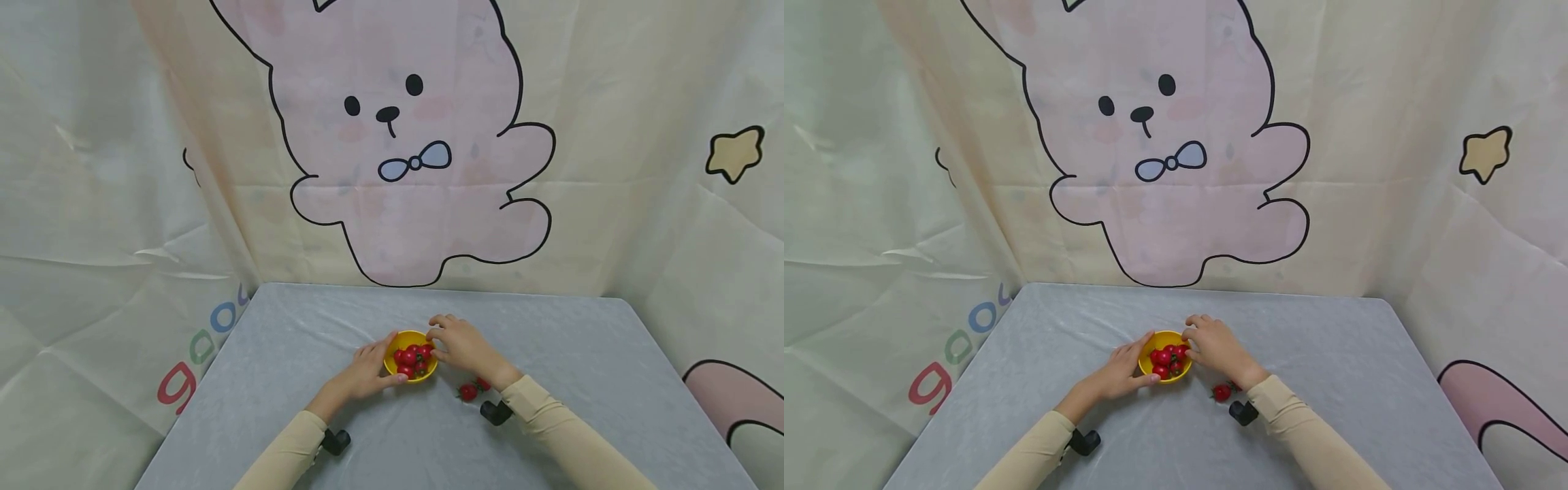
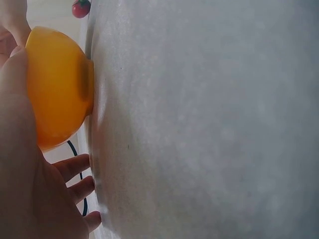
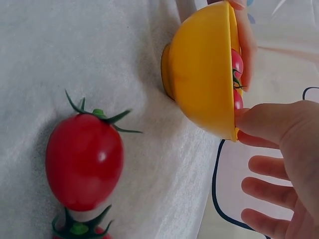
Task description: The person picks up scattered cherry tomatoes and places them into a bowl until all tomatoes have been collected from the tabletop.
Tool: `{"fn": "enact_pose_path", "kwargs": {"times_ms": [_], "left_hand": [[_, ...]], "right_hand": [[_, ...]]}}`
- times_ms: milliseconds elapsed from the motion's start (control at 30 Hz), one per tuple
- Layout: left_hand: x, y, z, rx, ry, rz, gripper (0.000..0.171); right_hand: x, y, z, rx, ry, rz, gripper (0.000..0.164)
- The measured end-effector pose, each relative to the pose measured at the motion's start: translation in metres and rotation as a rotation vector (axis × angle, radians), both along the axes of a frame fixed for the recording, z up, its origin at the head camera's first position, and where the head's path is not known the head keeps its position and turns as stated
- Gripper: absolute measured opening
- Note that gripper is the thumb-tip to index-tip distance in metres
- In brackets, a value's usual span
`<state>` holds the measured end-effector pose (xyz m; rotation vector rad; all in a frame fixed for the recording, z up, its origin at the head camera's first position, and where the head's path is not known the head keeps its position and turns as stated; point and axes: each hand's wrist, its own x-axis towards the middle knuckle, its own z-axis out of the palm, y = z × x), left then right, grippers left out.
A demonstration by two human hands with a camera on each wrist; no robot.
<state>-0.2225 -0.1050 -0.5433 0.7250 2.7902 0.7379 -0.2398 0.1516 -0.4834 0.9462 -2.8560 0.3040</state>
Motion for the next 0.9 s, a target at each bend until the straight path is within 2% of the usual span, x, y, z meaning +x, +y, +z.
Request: {"fn": "enact_pose_path", "kwargs": {"times_ms": [133,300,633,900], "left_hand": [[0.001,0.001,0.002,0.025,0.004,0.003,0.094],[0.002,0.002,0.003,0.009,-0.005,0.010,0.095],[0.002,0.001,0.002,0.016,-0.024,0.015,0.095],[0.002,0.001,0.003,0.008,-0.007,0.005,0.096]], "right_hand": [[0.001,0.003,-0.001,-0.016,0.024,0.018,0.022],[0.003,0.007,-0.001,-0.010,0.054,0.025,0.022],[0.007,0.015,-0.003,-0.008,0.033,0.017,0.022],[0.011,0.027,-0.007,0.006,0.020,0.021,0.021]]}}
